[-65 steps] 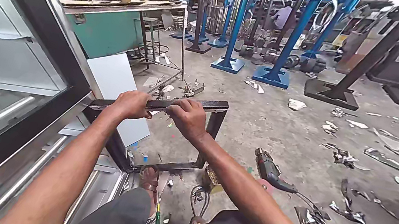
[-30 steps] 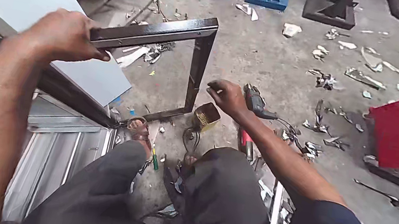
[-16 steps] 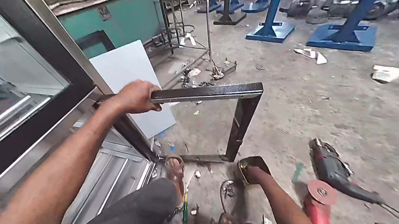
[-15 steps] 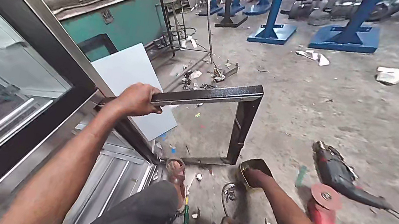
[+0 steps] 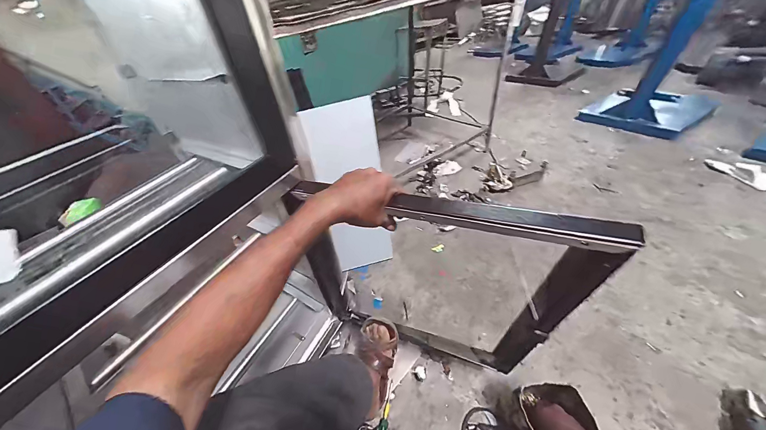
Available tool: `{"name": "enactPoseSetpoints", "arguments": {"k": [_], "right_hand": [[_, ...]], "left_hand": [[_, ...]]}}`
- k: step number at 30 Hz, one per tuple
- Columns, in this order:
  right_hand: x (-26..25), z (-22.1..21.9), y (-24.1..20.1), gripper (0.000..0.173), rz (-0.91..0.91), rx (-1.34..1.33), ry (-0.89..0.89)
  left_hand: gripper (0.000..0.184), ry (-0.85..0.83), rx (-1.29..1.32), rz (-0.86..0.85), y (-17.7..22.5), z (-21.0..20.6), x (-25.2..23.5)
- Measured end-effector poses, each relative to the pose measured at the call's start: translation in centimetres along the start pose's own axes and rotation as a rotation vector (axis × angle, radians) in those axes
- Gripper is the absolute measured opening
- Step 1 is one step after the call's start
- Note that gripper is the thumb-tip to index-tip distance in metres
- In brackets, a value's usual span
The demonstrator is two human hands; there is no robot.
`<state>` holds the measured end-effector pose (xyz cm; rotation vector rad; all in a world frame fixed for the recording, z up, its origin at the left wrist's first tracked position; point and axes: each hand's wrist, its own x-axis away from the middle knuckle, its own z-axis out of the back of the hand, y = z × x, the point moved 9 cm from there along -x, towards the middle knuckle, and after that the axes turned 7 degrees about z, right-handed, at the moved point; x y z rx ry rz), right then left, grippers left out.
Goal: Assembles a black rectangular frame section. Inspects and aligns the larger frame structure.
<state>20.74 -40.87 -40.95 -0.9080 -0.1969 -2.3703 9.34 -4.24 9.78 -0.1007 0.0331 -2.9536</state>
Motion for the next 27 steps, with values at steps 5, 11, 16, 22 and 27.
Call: {"name": "enactPoseSetpoints", "arguments": {"k": [5,11,16,22,27], "right_hand": [[-0.7,2.9,0.6,0.034,0.044,-0.103,0.227],[5.5,6.0,3.6,0.015,0.136,-1.045,0.613],[3.2,4.2,1.5,0.029,0.165,-1.286,0.381],[-0.4,2.3,-0.7,0.032,-0.013,-0.104,0.105],[-1.5,-0.1,-0.2,0.042,-0.108,-0.040,0.033]], "left_hand": [[0.030,0.004,-0.015,-0.008,0.8,0.6,1.2],[0.035,0.013,0.000,-0.041,1.0,-0.1,0.2],[0.031,0.023,-0.007,0.030,-0.3,0.3,0.3],[0.030,0.084,-0.051,0.034,-0.5,-0.2,0.0],[0.023,0.095,-0.005,0.037,-1.4,-0.5,-0.1]]}}
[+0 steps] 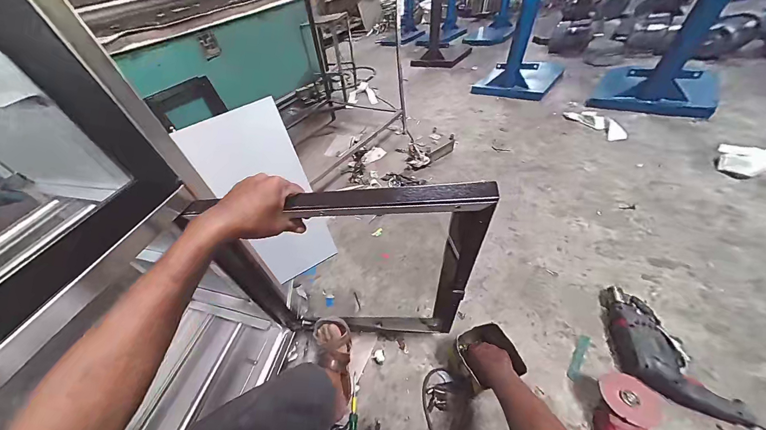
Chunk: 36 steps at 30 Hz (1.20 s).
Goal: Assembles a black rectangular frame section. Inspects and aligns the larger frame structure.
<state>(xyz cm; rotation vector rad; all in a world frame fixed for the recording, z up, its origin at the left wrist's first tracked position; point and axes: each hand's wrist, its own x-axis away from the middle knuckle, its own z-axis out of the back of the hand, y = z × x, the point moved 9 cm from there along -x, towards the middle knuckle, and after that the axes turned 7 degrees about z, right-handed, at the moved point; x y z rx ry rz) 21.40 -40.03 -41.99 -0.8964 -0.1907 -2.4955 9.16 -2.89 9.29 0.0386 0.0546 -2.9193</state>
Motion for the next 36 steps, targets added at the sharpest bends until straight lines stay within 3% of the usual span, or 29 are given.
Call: {"name": "enactPoseSetpoints", "arguments": {"k": [7,11,13,15,17,20,23,27,30,36], "right_hand": [[1.2,1.0,-1.2,0.037,0.074,-0.001,-0.048],[2.7,4.5,0.7,0.042,0.076,-0.273,0.168],[4.1,5.7,3.2,0.035,0.093,-0.619,0.397],[6.8,5.5,4.9,0.023,0.124,-1.188,0.611],[10.8,3.3,5.0,0.017,0.130,-1.815,0.676],[14.4,-0.7,3.7,0.023,0.126,-2.225,0.603],[16.2,-4.4,2.3,0.015,0.041,-2.105,0.636],[18.6,-3.1,0.3,0.023,-0.029,-1.844,0.684],[19.8,0.2,-0.8,0.024,0.024,-1.820,0.728],[22.7,12.2,-3.1,0.031,0.406,-1.708,0.741]], "left_hand": [[0.023,-0.012,0.022,0.008,-0.4,-0.2,-0.2],[0.020,-0.025,0.043,0.017,-0.3,-0.3,-0.2],[0.021,-0.025,0.036,0.013,0.0,-0.2,-0.3],[0.023,-0.011,0.019,0.014,-0.1,0.1,-0.3],[0.026,-0.015,0.014,0.019,0.2,0.0,0.0],[0.028,-0.014,-0.001,0.028,0.1,0.1,-0.3],[0.028,-0.008,0.001,0.014,0.2,0.0,-0.5],[0.027,-0.010,0.010,0.012,0.0,0.0,-0.4],[0.027,-0.010,0.011,0.010,0.2,0.1,-0.4],[0.028,-0.016,0.024,0.000,0.2,0.0,-0.5]]}}
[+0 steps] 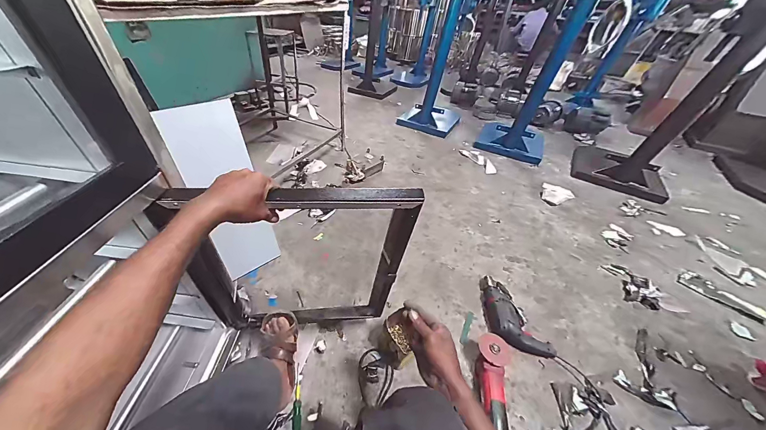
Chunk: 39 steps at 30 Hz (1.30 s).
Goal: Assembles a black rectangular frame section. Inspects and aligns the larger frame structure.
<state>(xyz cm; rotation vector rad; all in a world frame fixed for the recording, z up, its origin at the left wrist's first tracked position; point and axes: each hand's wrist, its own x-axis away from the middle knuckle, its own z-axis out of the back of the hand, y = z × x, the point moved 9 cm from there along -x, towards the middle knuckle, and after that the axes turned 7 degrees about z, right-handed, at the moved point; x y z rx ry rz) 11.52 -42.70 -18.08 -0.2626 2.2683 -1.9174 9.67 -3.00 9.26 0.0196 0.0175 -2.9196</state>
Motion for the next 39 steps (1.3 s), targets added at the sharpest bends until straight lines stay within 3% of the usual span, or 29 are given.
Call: {"name": "enactPoseSetpoints", "arguments": {"k": [4,8,15,39], "right_hand": [[-2.3,-3.8,-6.9,0.026,0.033,-0.207,-0.025],[-4.7,-6.4,-12.4,0.027,0.162,-0.210,-0.041],[-6.7,-8.6,-17.5,0.018,0.428,-0.207,0.047],[-7.3,-9.1,-20.3,0.018,0.593,-0.023,0.259]], "left_hand": [[0.030,-0.006,0.012,0.013,0.0,0.0,0.1],[0.032,-0.008,0.011,0.009,0.1,0.1,0.2],[0.032,-0.022,0.029,0.013,-0.1,-0.4,-0.3],[0.029,-0.003,-0.015,0.003,0.2,0.1,0.2]]}}
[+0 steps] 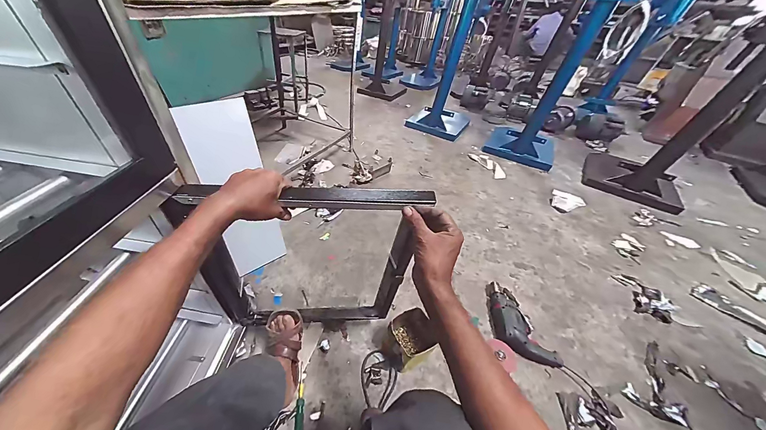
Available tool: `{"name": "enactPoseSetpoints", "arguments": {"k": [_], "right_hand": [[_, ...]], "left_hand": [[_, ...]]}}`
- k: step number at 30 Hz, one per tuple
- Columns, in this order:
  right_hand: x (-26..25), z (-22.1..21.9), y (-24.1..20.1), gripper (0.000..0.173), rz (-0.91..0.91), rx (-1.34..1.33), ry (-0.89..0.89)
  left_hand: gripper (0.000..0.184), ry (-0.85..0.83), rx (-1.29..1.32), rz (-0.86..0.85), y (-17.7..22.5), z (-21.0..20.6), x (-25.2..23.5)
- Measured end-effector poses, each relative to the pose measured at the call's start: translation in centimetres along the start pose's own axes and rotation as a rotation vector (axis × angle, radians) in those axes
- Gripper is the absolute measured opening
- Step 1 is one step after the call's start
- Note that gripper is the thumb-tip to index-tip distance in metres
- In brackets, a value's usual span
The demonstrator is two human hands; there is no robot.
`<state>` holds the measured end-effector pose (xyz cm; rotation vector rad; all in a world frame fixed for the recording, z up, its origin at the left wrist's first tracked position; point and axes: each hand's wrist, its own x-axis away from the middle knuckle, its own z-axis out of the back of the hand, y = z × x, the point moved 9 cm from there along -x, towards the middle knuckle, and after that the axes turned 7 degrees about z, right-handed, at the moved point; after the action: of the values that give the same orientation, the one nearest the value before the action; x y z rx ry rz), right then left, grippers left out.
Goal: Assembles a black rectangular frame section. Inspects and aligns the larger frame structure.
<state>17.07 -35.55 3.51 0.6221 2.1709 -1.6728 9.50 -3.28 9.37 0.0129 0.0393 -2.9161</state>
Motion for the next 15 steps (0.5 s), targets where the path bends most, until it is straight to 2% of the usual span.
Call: {"name": "enactPoseSetpoints", "arguments": {"k": [4,15], "right_hand": [[0.4,0.4,0.9,0.018,-0.009,0.133,0.019],[0.3,0.3,-0.1,0.016,0.078,0.243,-0.020]], "left_hand": [[0.028,-0.009,0.012,-0.002,0.0,0.1,0.0],[0.029,0.003,0.015,0.014,0.2,0.2,0.3]]}}
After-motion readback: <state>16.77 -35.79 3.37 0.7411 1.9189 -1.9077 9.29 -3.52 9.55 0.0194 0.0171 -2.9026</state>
